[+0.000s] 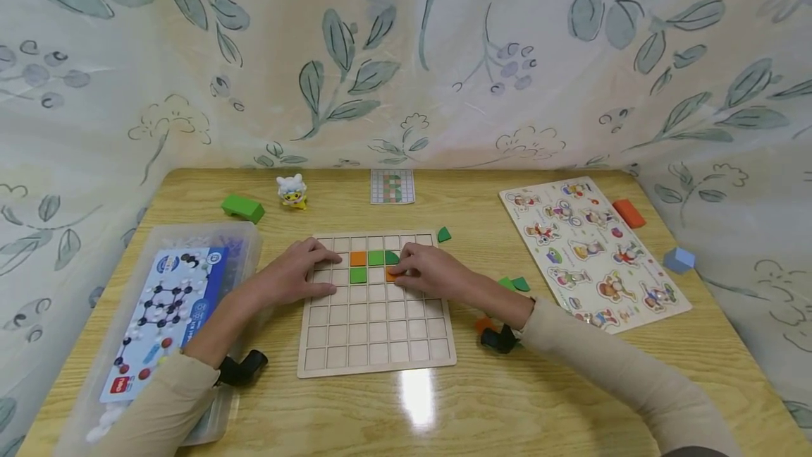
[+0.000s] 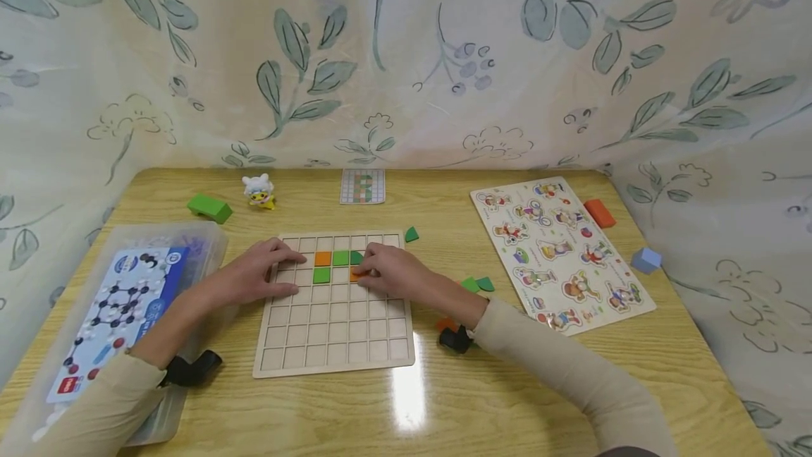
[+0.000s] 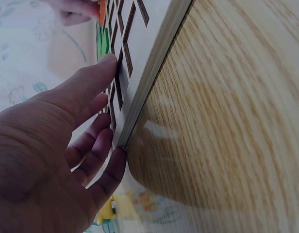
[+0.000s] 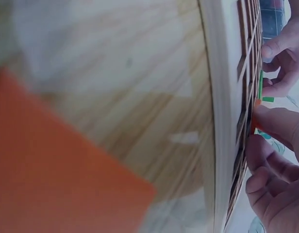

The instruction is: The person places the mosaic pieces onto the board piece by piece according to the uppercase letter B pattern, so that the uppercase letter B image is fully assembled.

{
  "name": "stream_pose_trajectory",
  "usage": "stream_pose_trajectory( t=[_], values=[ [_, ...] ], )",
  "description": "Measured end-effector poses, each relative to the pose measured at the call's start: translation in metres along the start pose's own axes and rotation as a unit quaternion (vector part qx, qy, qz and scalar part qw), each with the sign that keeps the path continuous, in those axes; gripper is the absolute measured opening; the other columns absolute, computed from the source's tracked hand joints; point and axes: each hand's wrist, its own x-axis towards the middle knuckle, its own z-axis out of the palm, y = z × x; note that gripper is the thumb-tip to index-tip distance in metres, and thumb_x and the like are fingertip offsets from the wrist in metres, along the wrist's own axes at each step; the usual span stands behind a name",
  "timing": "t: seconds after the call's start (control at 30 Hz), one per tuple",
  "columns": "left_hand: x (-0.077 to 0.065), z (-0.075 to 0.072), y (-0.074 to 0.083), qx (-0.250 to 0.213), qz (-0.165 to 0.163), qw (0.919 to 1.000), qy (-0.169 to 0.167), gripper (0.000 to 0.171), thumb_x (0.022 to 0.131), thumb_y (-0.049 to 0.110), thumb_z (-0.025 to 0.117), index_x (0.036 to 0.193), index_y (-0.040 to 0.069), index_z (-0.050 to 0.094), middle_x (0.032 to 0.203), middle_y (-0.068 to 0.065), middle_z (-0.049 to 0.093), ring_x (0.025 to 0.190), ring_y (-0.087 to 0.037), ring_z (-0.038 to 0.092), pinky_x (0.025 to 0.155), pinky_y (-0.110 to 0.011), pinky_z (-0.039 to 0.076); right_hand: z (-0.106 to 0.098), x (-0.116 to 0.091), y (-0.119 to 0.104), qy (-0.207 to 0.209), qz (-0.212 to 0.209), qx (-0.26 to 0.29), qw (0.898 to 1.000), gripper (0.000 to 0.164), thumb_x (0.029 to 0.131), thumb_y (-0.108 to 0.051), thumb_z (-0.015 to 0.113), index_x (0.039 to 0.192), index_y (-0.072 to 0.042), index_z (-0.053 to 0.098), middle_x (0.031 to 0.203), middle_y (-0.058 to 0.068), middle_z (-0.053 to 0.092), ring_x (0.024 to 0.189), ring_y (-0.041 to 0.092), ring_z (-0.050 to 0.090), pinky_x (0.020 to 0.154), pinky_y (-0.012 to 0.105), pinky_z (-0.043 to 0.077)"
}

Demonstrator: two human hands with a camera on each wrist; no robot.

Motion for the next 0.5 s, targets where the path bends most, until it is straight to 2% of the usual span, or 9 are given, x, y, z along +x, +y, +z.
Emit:
stream_pose_trajectory(
  t=[0.13, 0.5],
  values=[
    [-0.0001, -0.0003, 0.0001, 0.002, -0.004, 1.0, -0.001, 0.045, 0.087, 0.031, 0.072, 0.127, 0.011, 0.062, 0.115, -0.009, 0.054, 0.102, -0.024, 0.048, 0.084, -0.037, 0.038, -0.0016, -0.0007, 0.0006, -0.005, -0.009, 0.002, 1.0, 0.027, 0.088, -0.017, 0.071, 0.114, -0.01, 0.073, 0.09, 0.003, 0.06, 0.07, 0.008, 0.045, 0.061, 0.015, 0.036],
    [0.0001, 0.0011, 0.0005, 0.003, -0.006, 1.0, 0.002, 0.047, 0.086, 0.03, 0.073, 0.128, 0.011, 0.062, 0.115, -0.009, 0.054, 0.1, -0.022, 0.047, 0.083, -0.036, 0.037, -0.0013, -0.0023, 0.0005, -0.003, -0.011, -0.001, 1.0, 0.024, 0.089, -0.013, 0.069, 0.113, -0.009, 0.074, 0.093, 0.004, 0.064, 0.071, 0.007, 0.05, 0.062, 0.015, 0.04]
  ],
)
